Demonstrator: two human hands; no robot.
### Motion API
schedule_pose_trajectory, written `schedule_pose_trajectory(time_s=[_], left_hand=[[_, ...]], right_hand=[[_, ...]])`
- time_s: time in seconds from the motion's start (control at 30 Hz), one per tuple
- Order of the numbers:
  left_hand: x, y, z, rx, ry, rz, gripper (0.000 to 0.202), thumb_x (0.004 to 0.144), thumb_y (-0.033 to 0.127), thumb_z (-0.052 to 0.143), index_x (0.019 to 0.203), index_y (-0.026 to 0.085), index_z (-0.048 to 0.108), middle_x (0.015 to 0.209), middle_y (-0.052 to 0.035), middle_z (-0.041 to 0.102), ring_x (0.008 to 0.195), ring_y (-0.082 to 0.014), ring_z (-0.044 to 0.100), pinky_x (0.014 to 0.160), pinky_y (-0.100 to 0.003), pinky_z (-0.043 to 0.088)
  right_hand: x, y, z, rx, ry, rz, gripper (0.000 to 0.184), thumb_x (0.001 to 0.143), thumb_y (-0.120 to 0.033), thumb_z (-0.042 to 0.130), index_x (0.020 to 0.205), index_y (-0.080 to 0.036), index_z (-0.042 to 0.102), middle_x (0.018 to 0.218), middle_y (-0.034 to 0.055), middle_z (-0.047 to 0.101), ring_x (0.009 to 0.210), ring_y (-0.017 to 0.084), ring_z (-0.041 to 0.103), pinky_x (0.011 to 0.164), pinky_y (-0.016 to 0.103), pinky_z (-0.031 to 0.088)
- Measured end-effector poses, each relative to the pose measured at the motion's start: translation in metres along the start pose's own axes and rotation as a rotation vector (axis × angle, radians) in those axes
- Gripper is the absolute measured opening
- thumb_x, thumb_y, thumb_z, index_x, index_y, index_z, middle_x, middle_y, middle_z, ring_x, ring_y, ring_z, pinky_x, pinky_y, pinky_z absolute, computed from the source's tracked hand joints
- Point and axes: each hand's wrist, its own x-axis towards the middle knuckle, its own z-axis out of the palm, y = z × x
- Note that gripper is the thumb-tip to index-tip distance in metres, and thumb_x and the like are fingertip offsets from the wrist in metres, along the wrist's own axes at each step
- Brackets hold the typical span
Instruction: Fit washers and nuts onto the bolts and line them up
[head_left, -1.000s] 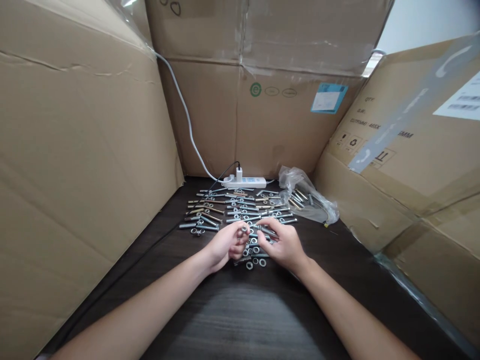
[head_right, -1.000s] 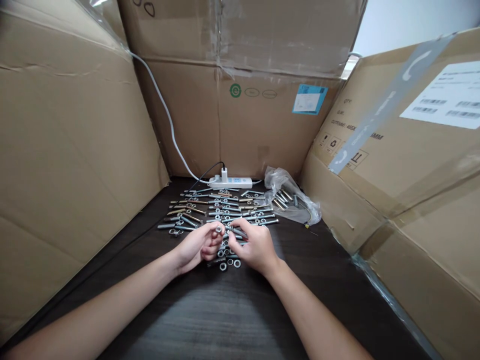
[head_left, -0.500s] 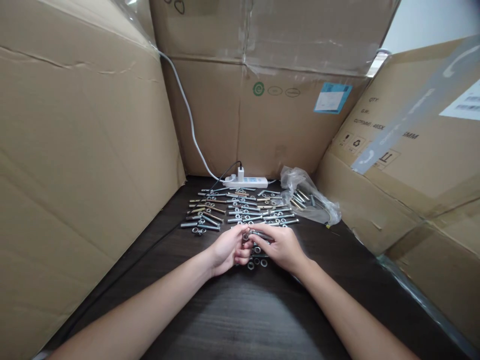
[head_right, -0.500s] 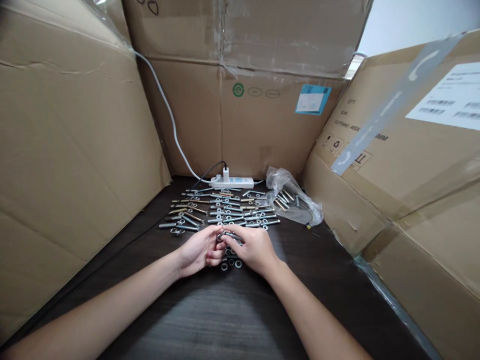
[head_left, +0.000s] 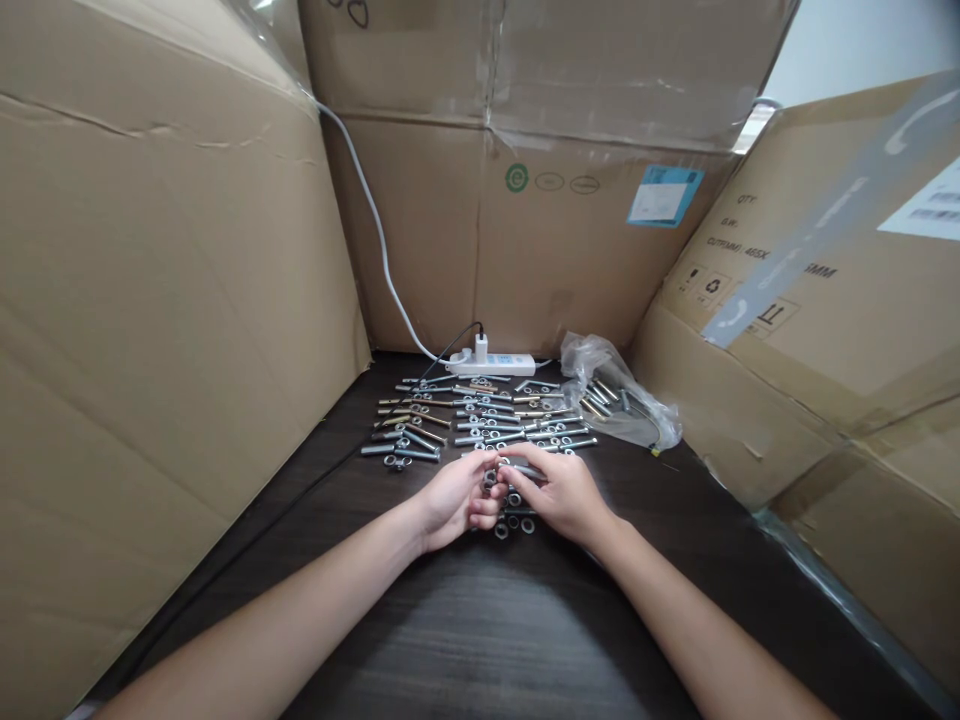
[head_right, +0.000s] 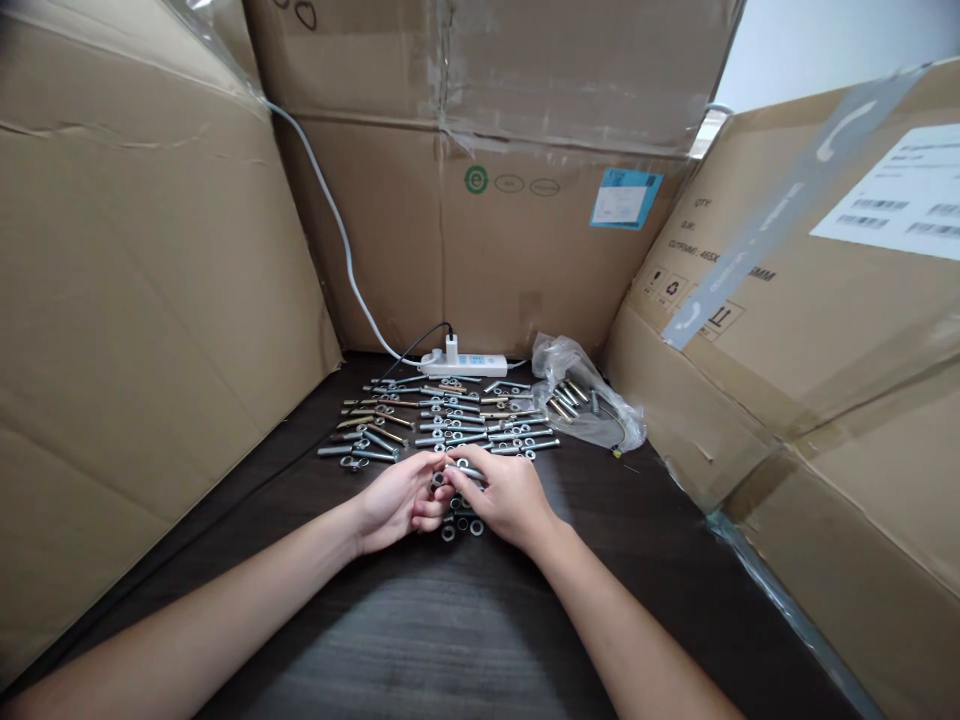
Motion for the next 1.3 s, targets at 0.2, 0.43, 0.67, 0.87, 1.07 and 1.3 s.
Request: schedule_pose_trajectory(time_s=[0.2, 0.43, 0.67, 0.87, 1.07, 1.3], left_hand=[[-0.002, 0.001, 0.0, -0.053, -0.027, 0.009, 0.023, 0.087, 0.033, 0.041, 0.074, 0.014, 0.044, 0.062, 0.005, 0.032, 0.043, -0.0031, 0.021, 0.04, -0.017, 0.015], [-0.004, -0.004, 0.005, 0.095, -0.054, 0.128, 0.022, 0.085, 0.037, 0.054, 0.083, 0.018, 0.041, 0.064, 0.0065, 0.032, 0.046, -0.0028, 0.022, 0.043, -0.016, 0.014], [-0.002, -0.009, 0.008, 0.318, -0.005, 0.162, 0.029, 0.083, 0.043, 0.053, 0.079, 0.019, 0.038, 0.059, 0.0086, 0.026, 0.046, -0.0036, 0.018, 0.042, -0.016, 0.015], [-0.002, -0.008, 0.01, 0.399, 0.05, 0.164, 0.031, 0.084, 0.047, 0.049, 0.077, 0.019, 0.038, 0.055, 0.0088, 0.027, 0.044, -0.0041, 0.017, 0.04, -0.016, 0.013], [-0.002, -0.007, 0.009, 0.647, 0.061, 0.229, 0.027, 0.084, 0.044, 0.048, 0.082, 0.018, 0.047, 0.054, 0.0076, 0.031, 0.043, -0.0062, 0.023, 0.039, -0.019, 0.019], [-0.004, 0.001, 0.002, 1.071, 0.239, 0.513, 0.019, 0.084, 0.033, 0.048, 0.074, 0.017, 0.052, 0.061, 0.0038, 0.043, 0.056, -0.0097, 0.036, 0.052, -0.021, 0.029]], right_hand=[[0.001, -0.004, -0.003, 0.025, -0.005, -0.004, 0.027, 0.091, -0.037, 0.045, 0.108, -0.023, 0.061, 0.08, 0.0005, 0.069, 0.06, 0.013, 0.06, 0.06, 0.022, 0.039], [0.0, -0.008, -0.007, -0.003, -0.077, 0.015, 0.035, 0.094, -0.04, 0.037, 0.118, -0.02, 0.053, 0.058, -0.002, 0.059, 0.053, 0.014, 0.054, 0.055, 0.023, 0.035], [-0.001, -0.015, -0.008, -0.105, -0.164, -0.026, 0.039, 0.095, -0.042, 0.035, 0.122, -0.019, 0.048, 0.071, 0.0019, 0.067, 0.06, 0.016, 0.061, 0.058, 0.024, 0.036], [-0.001, -0.02, -0.01, -0.214, -0.189, -0.027, 0.044, 0.094, -0.045, 0.035, 0.127, -0.018, 0.045, 0.085, 0.0054, 0.071, 0.071, 0.02, 0.065, 0.063, 0.025, 0.037], [-0.001, -0.021, -0.011, -0.232, -0.209, -0.042, 0.044, 0.094, -0.046, 0.036, 0.128, -0.02, 0.045, 0.089, 0.0048, 0.071, 0.074, 0.02, 0.066, 0.065, 0.026, 0.037], [0.006, 0.009, -0.034, -0.396, -0.135, 0.174, 0.033, 0.095, -0.039, 0.032, 0.1, -0.024, 0.062, 0.08, 0.0031, 0.07, 0.074, 0.019, 0.064, 0.06, 0.025, 0.031]])
